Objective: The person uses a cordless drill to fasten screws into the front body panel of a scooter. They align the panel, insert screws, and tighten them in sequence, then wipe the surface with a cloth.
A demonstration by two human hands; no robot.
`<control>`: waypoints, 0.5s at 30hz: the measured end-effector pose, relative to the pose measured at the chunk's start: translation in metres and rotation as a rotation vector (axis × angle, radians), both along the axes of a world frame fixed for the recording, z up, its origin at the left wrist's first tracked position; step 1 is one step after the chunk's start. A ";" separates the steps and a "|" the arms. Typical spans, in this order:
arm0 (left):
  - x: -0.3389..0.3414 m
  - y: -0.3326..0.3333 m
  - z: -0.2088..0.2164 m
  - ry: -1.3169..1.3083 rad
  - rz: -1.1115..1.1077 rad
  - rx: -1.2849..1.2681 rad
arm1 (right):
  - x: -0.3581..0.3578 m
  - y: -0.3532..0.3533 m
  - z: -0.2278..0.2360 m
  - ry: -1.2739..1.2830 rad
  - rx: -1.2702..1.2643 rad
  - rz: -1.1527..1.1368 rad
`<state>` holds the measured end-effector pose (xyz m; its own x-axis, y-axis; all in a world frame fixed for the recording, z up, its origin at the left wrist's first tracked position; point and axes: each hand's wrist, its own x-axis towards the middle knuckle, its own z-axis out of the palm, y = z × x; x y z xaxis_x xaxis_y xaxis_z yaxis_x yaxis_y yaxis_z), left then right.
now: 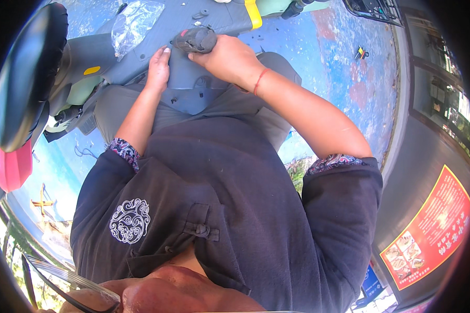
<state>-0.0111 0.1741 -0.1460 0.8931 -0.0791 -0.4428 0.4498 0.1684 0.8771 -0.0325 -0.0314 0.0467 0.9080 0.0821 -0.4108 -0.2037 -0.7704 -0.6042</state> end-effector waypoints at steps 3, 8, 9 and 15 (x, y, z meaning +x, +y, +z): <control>0.000 0.001 -0.001 0.008 -0.014 0.009 | -0.001 0.001 0.003 -0.002 -0.044 -0.003; 0.001 0.003 -0.014 -0.011 -0.009 -0.015 | -0.001 0.005 0.010 0.020 -0.074 0.008; 0.001 0.002 -0.011 -0.004 -0.007 -0.015 | -0.001 0.005 0.011 0.017 -0.073 0.008; 0.000 0.001 -0.006 -0.011 -0.008 -0.025 | 0.000 0.010 0.025 0.017 -0.215 0.088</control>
<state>-0.0112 0.1748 -0.1525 0.8974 -0.0970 -0.4304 0.4412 0.1865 0.8778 -0.0325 -0.0218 0.0714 0.8941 0.0698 -0.4423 -0.1386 -0.8962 -0.4215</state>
